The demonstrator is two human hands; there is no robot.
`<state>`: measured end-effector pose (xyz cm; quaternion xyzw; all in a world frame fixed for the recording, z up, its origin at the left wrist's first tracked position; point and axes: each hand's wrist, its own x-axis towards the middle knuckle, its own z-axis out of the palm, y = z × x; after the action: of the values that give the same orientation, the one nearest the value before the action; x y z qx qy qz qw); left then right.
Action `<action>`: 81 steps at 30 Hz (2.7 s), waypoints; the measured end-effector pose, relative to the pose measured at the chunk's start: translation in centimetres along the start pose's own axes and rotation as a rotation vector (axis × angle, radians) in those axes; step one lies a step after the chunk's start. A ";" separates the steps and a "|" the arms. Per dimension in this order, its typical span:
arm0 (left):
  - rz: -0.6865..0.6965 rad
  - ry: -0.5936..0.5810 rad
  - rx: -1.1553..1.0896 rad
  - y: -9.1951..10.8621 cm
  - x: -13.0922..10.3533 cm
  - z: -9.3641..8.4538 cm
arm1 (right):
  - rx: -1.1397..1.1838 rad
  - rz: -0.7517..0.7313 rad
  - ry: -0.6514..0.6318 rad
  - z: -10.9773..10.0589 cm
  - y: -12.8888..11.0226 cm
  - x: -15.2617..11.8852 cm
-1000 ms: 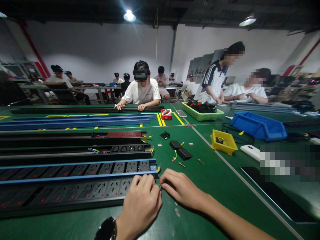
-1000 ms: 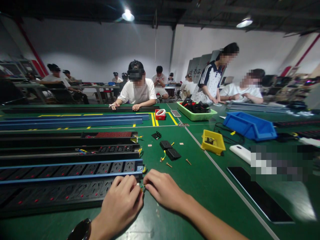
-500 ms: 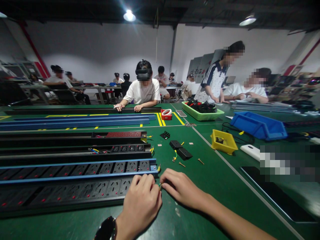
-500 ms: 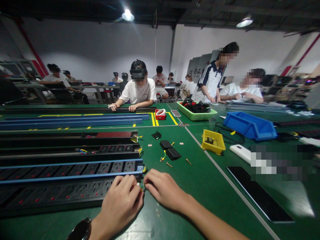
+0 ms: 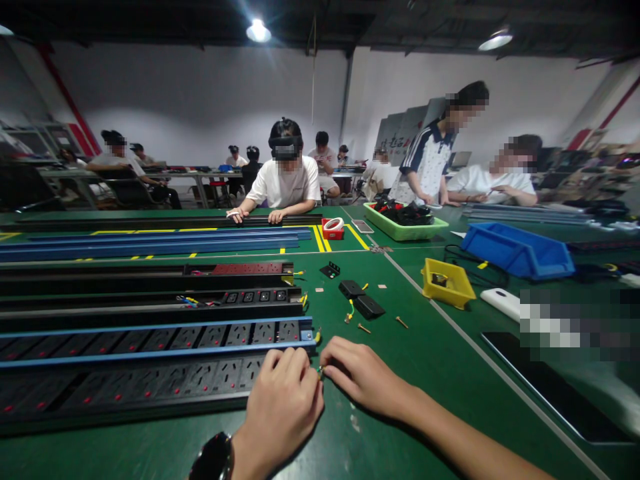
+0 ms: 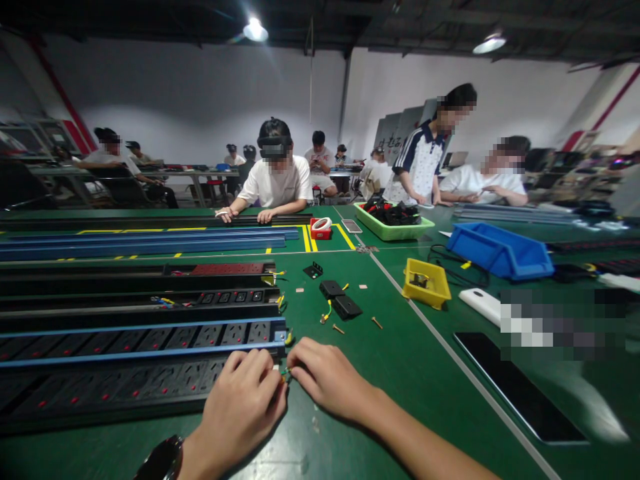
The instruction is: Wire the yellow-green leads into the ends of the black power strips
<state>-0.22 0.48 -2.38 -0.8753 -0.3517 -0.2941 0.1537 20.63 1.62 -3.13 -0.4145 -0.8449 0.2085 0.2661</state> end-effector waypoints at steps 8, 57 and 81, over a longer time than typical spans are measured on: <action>-0.002 0.008 -0.001 0.0 0.0 -0.1 | 0.008 0.000 0.009 -0.1 -0.1 0.0; -0.025 -0.057 -0.015 0.3 -0.1 -0.2 | 0.078 -0.064 -0.002 -0.2 0.4 0.0; -0.001 -0.050 -0.066 0.0 -0.2 0.1 | 0.065 -0.036 0.013 -0.3 0.3 0.0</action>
<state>-0.35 0.40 -2.59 -0.8868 -0.3460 -0.2834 0.1158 20.98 1.78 -3.12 -0.3916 -0.8433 0.2283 0.2888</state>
